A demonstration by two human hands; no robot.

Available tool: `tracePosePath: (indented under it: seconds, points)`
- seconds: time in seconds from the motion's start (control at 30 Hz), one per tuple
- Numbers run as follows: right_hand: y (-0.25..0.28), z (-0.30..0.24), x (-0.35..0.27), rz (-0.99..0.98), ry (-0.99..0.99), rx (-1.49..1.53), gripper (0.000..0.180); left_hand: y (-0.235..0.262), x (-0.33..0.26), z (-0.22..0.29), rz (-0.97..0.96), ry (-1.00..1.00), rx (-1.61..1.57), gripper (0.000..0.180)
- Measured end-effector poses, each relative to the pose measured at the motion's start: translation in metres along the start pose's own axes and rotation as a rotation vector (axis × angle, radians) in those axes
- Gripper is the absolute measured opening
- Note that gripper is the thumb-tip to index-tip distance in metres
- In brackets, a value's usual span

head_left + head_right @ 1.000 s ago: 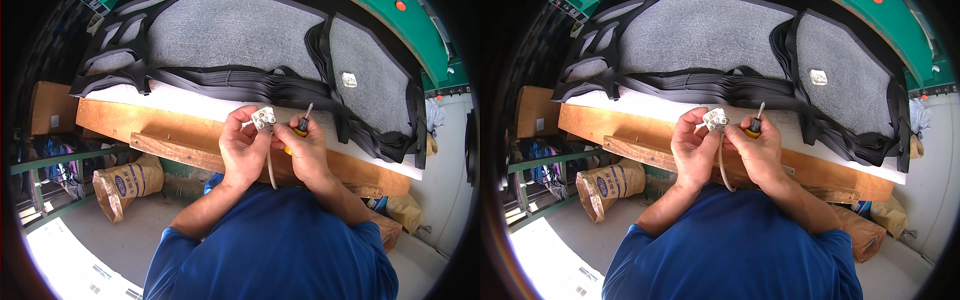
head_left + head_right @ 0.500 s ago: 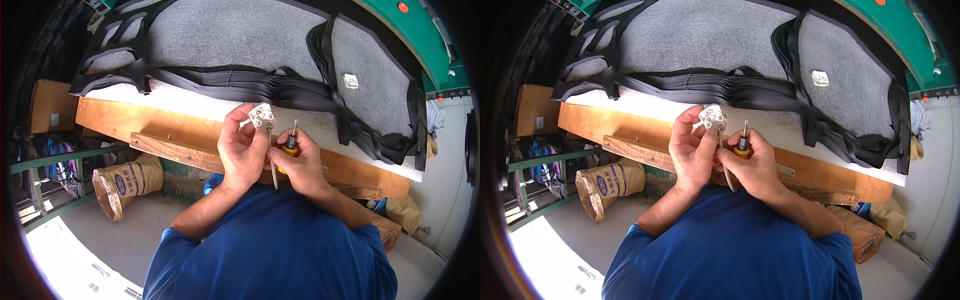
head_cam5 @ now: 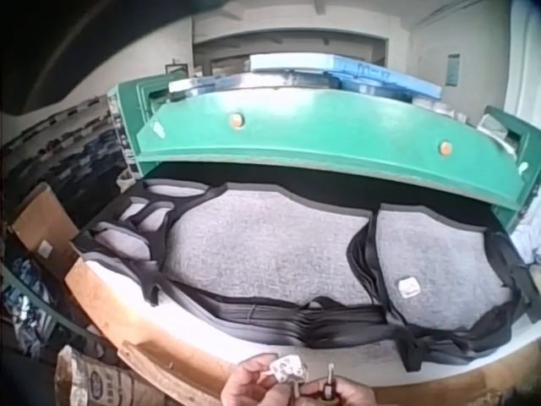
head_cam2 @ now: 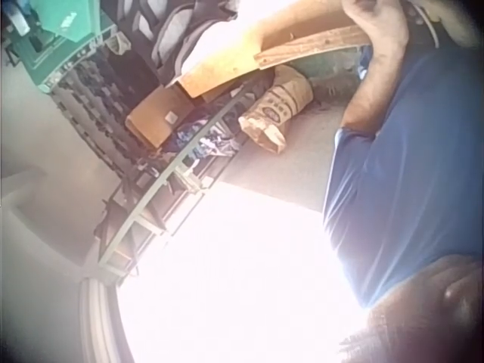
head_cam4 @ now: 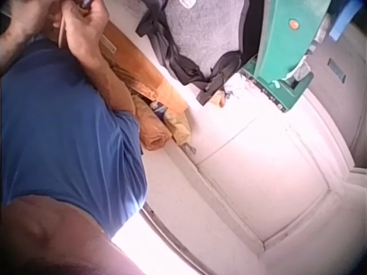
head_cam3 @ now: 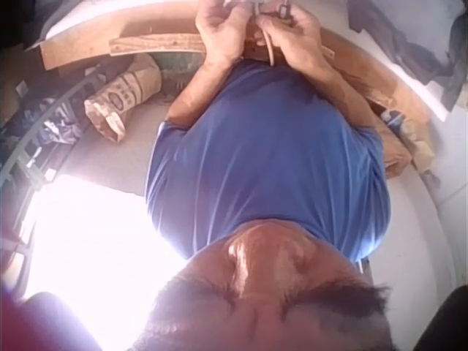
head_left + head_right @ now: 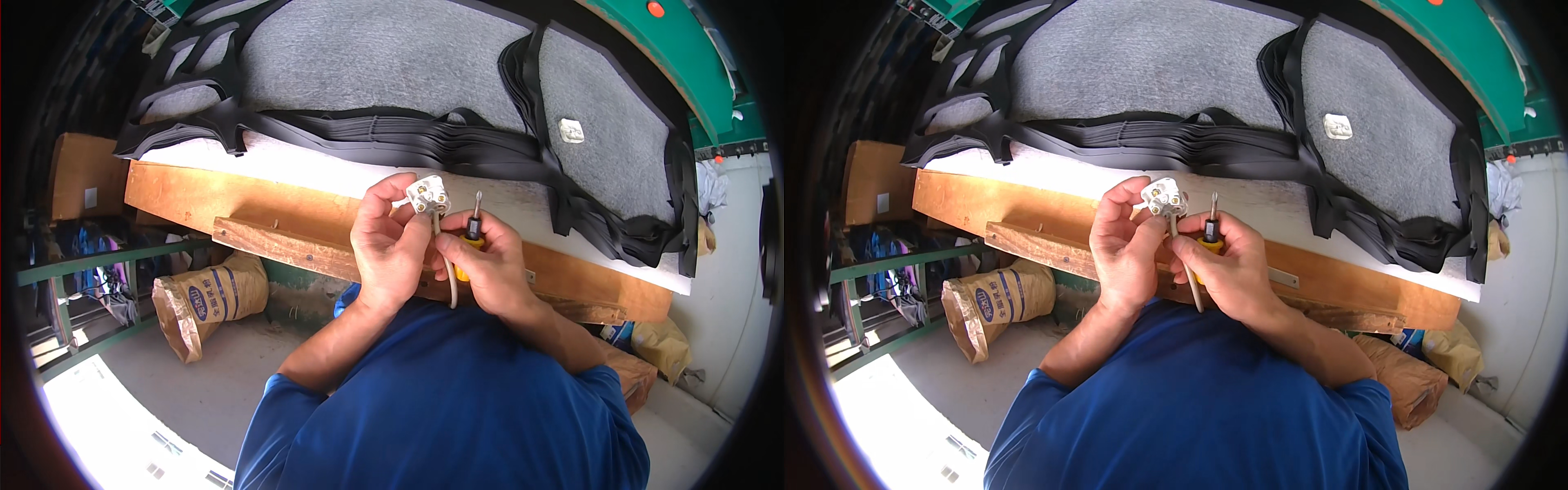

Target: Disassembling and reassembling a power strip plug with a screwdriver, then coiling the cable.

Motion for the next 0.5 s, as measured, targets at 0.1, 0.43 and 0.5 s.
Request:
tracePosePath:
  seconds: [0.1,0.43,0.5]
  points:
    - [0.002,-0.003,0.002,-0.017,0.012,-0.021,0.013,0.001,0.0,0.0,-0.004,0.0,-0.01,0.036]
    - [0.007,-0.015,0.007,0.009,0.115,-0.215,0.013,0.006,0.004,-0.006,-0.065,-0.013,0.06,0.038]
    - [0.013,-0.016,0.007,0.074,0.104,-0.209,0.013,0.002,0.005,-0.005,-0.086,0.01,0.046,0.037]
Point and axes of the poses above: each hand's wrist, its own x-axis towards the middle knuckle, its own y-axis out of the back of the hand, z = x × y, the point moved 10 cm from there along x, towards the middle knuckle, and after that the axes turned 8 degrees about -x, right-handed, at the moved point
